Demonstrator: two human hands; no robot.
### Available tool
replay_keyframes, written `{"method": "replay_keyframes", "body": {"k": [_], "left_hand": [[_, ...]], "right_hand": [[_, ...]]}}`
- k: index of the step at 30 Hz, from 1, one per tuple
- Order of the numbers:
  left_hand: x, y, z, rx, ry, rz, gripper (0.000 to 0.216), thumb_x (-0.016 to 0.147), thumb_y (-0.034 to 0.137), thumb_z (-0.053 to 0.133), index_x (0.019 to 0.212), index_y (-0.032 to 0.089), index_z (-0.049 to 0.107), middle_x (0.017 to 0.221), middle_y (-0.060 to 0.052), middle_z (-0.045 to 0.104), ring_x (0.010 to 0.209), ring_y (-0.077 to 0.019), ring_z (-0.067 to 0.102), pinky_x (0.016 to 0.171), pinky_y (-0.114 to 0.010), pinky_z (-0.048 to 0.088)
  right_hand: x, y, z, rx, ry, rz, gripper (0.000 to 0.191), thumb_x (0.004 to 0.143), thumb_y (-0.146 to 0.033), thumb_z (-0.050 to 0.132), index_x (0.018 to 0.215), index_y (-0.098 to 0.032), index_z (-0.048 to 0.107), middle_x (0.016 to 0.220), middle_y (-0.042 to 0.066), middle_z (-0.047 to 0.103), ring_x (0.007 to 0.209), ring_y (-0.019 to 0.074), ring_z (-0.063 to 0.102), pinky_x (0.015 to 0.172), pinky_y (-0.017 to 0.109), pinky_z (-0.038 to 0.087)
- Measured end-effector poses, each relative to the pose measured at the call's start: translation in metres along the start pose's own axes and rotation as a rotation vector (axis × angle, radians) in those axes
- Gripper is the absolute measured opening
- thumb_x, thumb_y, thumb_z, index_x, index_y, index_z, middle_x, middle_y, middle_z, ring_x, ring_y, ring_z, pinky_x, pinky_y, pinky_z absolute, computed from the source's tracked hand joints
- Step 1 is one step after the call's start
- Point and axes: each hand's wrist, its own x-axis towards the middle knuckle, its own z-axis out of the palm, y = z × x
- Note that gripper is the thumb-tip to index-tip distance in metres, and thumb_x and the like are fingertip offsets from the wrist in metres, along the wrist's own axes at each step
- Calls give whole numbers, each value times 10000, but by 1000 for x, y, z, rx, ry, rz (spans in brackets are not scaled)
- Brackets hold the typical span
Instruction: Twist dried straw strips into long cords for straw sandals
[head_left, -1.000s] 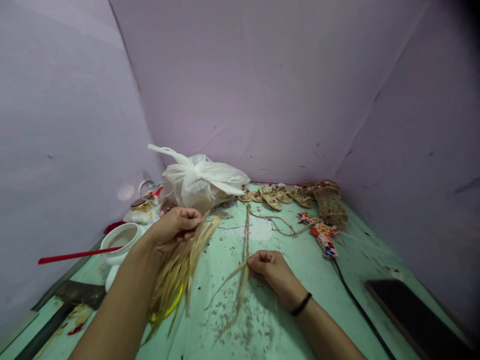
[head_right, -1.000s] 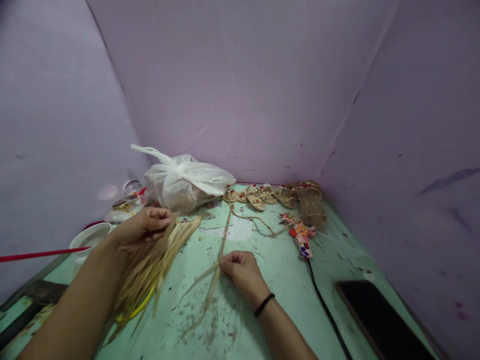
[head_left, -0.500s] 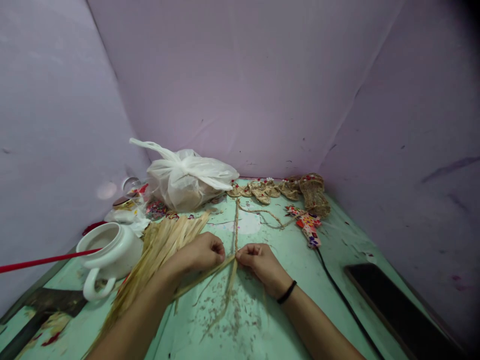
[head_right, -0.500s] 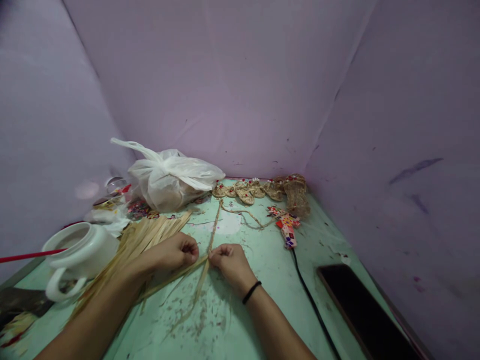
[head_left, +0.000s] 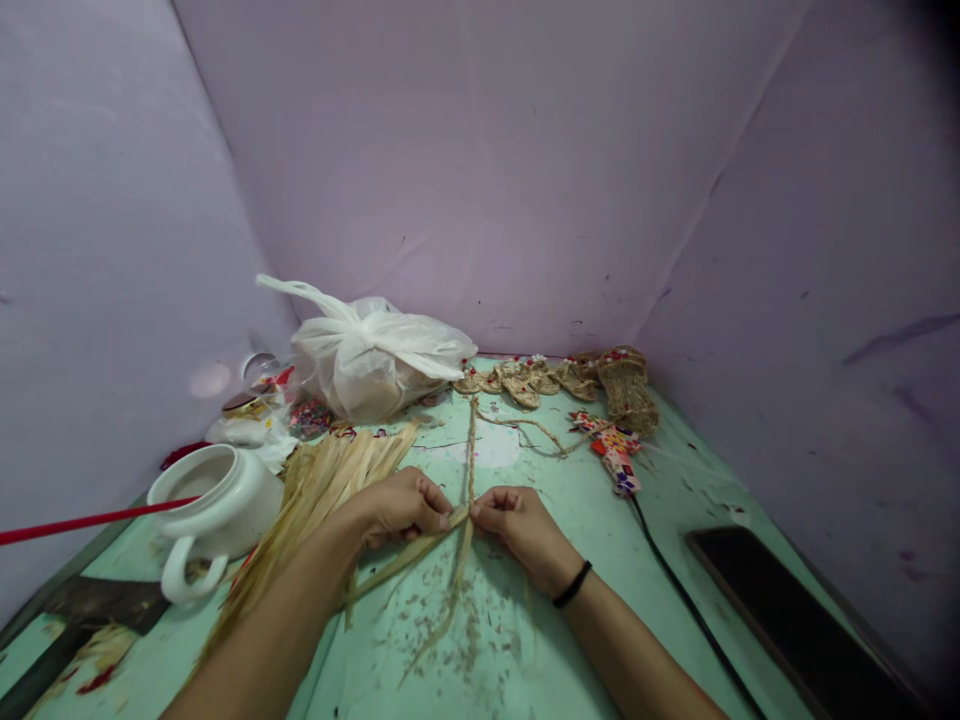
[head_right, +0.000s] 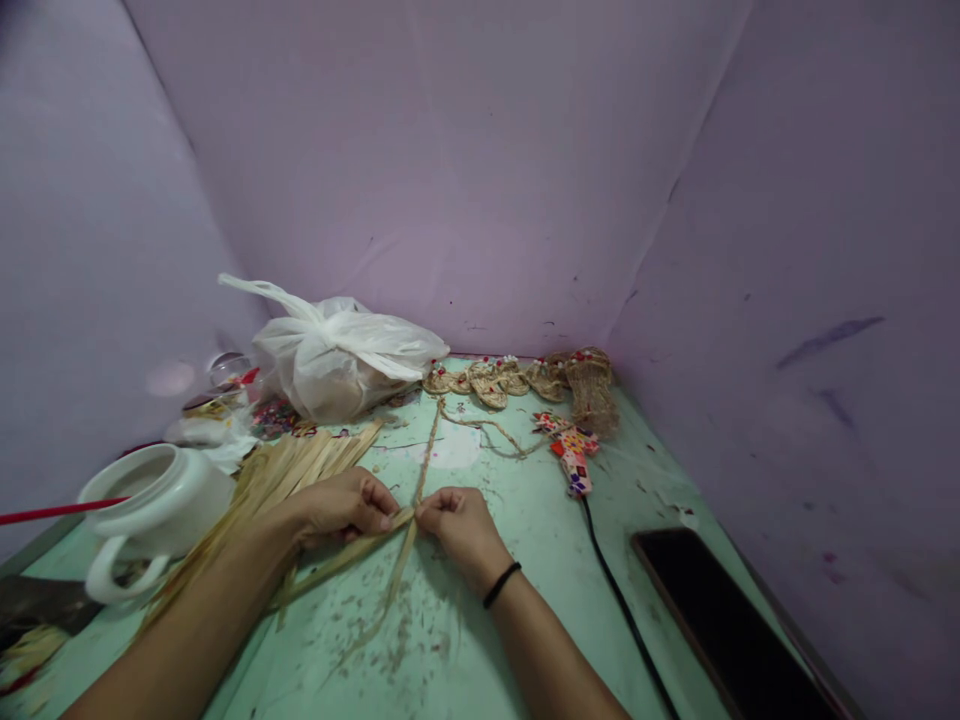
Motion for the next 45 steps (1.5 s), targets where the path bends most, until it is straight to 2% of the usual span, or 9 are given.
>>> {"method": "replay_keyframes", "body": {"k": [7,12,16,19,24,32,39,42,45], "left_hand": [[-4,6,6,93,47,68,213,577,328,547,480,144,499,362,67,307,343,-45,251,382,-210,161],[-2,6,10,110,36,67,240,605,342,525,504,125,545,343,39,372,326,-49,246,376,-221,137],[0,5,11,110,81,61,230,583,325,538,456,144,475,334,64,304,329,-41,230,368,-213,137],[2,4,12,67,75,46,215,572,327,544,480,150,463,344,75,292,322,-39,233,353,-202,143],[9,-4,10,29,58,-9,210,563,336,586,649,148,547,357,66,393,291,-47,283,332,-180,158],[13,-1,13,-8,87,-57,194,575,337,561,551,150,511,294,48,394,224,-50,237,280,-181,131],[15,3,25,-173,155,-51,329,480,383,682,498,149,451,327,43,422,263,-42,306,276,-162,148],[11,6,30,-182,228,-31,375,460,413,712,545,156,453,304,59,396,258,-42,300,277,-153,143],[8,9,34,-222,198,-14,369,507,434,687,629,164,468,294,71,389,236,-48,294,269,-149,149]], "right_hand": [[1,1,-1,1,-2,-12,86,528,-186,581,497,-119,537,425,-32,452,377,32,296,400,204,178],[2,3,-1,1,-9,-13,99,534,-205,582,505,-122,537,434,-31,460,377,31,299,395,203,183],[3,4,-1,10,-11,-20,100,523,-209,586,515,-121,540,432,-33,462,380,35,317,398,200,203],[2,3,-1,0,-3,-20,100,516,-207,586,510,-120,539,428,-33,466,381,36,319,400,199,204],[2,0,-1,4,-9,-23,95,519,-204,584,510,-123,535,429,-30,477,382,36,318,403,201,203],[1,-1,-1,0,-10,-13,88,528,-194,577,515,-123,526,433,-31,479,379,33,321,399,200,199],[-2,-4,-4,72,-42,66,105,515,-193,587,560,-130,517,383,-74,399,326,17,252,366,197,124],[-2,-5,-5,109,-71,83,115,521,-198,592,572,-133,512,366,-82,375,316,17,245,358,196,105],[-2,-5,-6,125,-93,71,129,533,-212,600,585,-133,512,373,-76,392,313,17,249,354,195,104]]}}
